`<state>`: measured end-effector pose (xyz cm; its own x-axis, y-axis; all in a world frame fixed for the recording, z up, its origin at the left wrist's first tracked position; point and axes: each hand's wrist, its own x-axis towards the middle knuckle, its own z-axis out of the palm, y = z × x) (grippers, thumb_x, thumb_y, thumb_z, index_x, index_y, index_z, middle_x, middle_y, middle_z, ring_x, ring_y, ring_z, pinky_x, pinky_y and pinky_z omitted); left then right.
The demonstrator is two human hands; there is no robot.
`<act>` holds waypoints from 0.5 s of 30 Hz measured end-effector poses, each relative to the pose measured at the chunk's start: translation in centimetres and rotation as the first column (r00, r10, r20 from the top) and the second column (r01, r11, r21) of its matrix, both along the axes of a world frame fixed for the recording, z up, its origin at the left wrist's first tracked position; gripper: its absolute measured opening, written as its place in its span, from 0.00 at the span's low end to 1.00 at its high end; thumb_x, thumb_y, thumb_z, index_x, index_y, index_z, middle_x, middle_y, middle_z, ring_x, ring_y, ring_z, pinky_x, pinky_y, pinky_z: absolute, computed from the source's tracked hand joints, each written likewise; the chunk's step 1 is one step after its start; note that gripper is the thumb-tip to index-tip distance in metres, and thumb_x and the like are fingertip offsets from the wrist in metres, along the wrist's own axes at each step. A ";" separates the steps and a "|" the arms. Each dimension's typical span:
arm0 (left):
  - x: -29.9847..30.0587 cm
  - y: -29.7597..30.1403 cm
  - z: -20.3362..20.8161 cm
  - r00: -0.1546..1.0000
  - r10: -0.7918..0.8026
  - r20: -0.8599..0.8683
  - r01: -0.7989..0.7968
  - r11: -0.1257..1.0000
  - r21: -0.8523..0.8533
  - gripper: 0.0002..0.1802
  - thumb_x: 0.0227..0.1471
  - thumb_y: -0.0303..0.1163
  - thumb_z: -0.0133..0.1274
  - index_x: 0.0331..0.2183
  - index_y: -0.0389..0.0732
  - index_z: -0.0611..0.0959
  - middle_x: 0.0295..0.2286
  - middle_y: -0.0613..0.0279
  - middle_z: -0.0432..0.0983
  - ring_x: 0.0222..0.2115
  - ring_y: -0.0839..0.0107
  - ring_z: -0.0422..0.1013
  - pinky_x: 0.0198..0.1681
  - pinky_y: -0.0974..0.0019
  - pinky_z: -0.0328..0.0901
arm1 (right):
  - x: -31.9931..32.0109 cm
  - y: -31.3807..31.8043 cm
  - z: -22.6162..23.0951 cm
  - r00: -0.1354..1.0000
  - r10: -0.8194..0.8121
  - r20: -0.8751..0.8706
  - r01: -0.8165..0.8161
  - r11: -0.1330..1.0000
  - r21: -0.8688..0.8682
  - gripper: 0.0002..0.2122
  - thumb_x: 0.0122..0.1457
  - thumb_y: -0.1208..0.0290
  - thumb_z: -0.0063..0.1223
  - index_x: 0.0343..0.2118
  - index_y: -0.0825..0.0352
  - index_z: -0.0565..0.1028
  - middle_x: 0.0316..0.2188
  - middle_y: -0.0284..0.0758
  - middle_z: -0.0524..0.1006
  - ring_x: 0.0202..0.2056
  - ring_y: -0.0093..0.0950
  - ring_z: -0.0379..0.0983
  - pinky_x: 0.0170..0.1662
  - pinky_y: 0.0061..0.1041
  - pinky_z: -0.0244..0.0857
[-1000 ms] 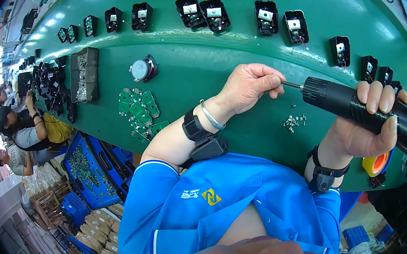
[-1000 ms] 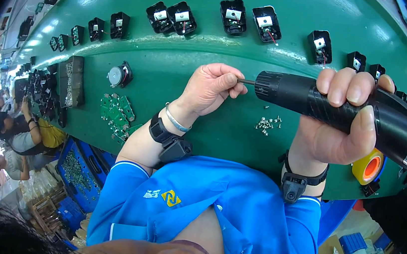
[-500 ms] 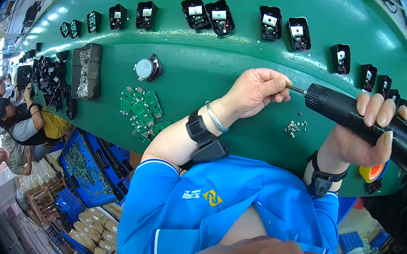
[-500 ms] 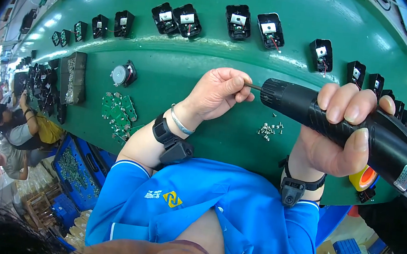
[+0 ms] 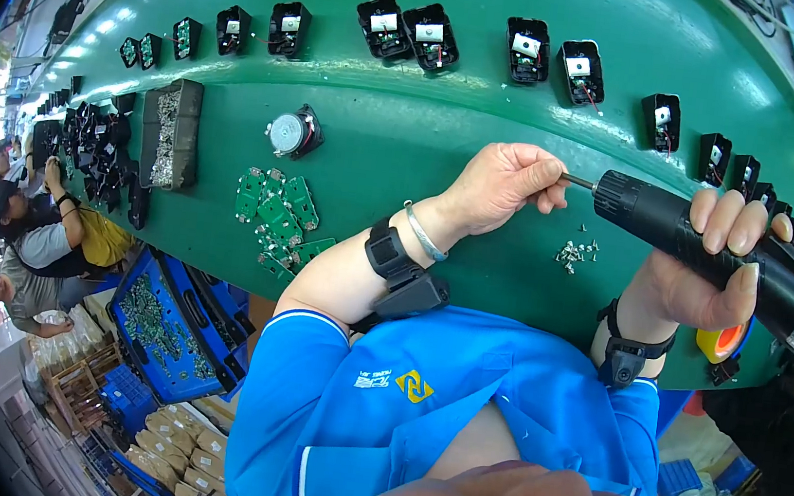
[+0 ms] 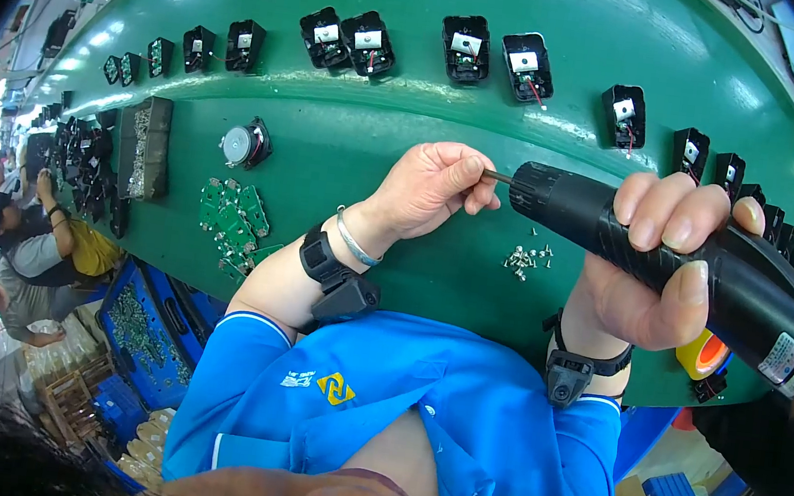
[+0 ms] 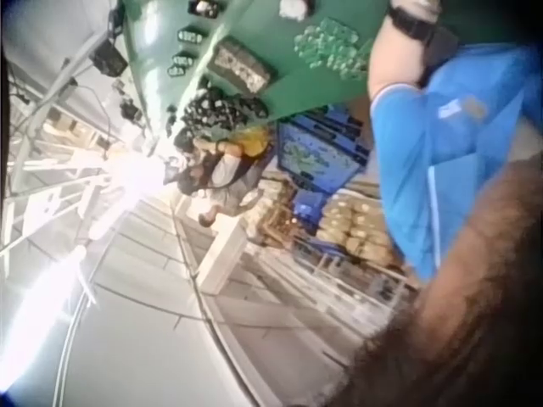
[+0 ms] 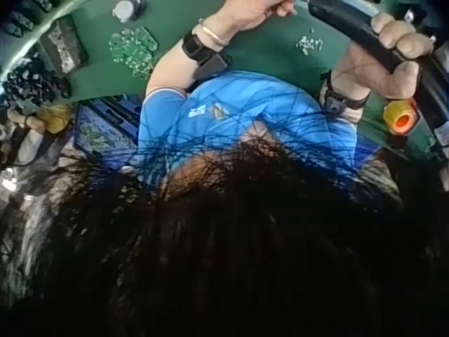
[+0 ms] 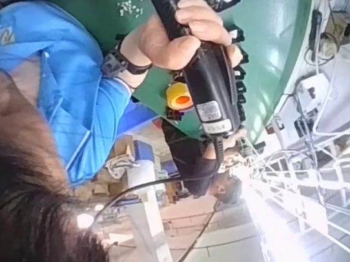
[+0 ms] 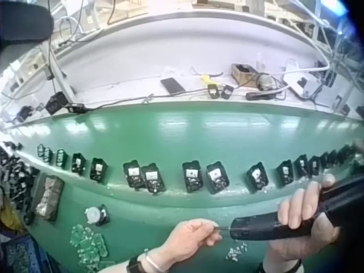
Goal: The person picks up a screw and uses a power screwdriver to fasten it into a black housing. They then pick up a circuit board from a tray and place it into another black housing.
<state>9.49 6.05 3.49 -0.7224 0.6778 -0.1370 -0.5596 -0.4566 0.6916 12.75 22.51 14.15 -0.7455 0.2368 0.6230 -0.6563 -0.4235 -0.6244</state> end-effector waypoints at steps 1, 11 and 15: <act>0.0 0.0 0.3 1.000 0.004 -0.002 -0.004 1.000 0.002 0.13 0.49 0.37 0.46 0.29 0.36 0.75 0.20 0.64 0.69 0.21 0.78 0.65 0.33 0.72 0.64 | 0.0 0.0 0.0 1.000 0.004 -0.002 -0.004 1.000 0.002 0.19 0.46 0.70 0.43 0.45 0.63 0.60 0.25 0.30 0.64 0.24 0.21 0.59 0.29 0.23 0.54; -3.9 -2.4 3.9 0.371 -0.120 -0.921 -0.740 0.561 -0.371 0.23 0.39 0.35 0.56 0.38 0.33 0.72 0.36 0.51 0.68 0.40 0.60 0.63 0.44 0.64 0.59 | -2.4 1.0 1.0 1.000 0.025 -0.009 -0.026 0.998 -0.056 0.16 0.46 0.70 0.42 0.41 0.63 0.64 0.25 0.30 0.66 0.24 0.22 0.58 0.30 0.24 0.52; -7.3 -3.6 3.3 0.150 -0.359 -0.921 -0.885 0.366 -0.287 0.44 0.27 0.39 0.62 0.46 0.33 0.60 0.40 0.51 0.64 0.46 0.56 0.57 0.50 0.56 0.49 | -5.6 -0.6 0.8 0.999 0.047 -0.012 -0.049 0.988 -0.145 0.15 0.47 0.76 0.40 0.41 0.62 0.63 0.23 0.32 0.67 0.24 0.24 0.60 0.31 0.28 0.54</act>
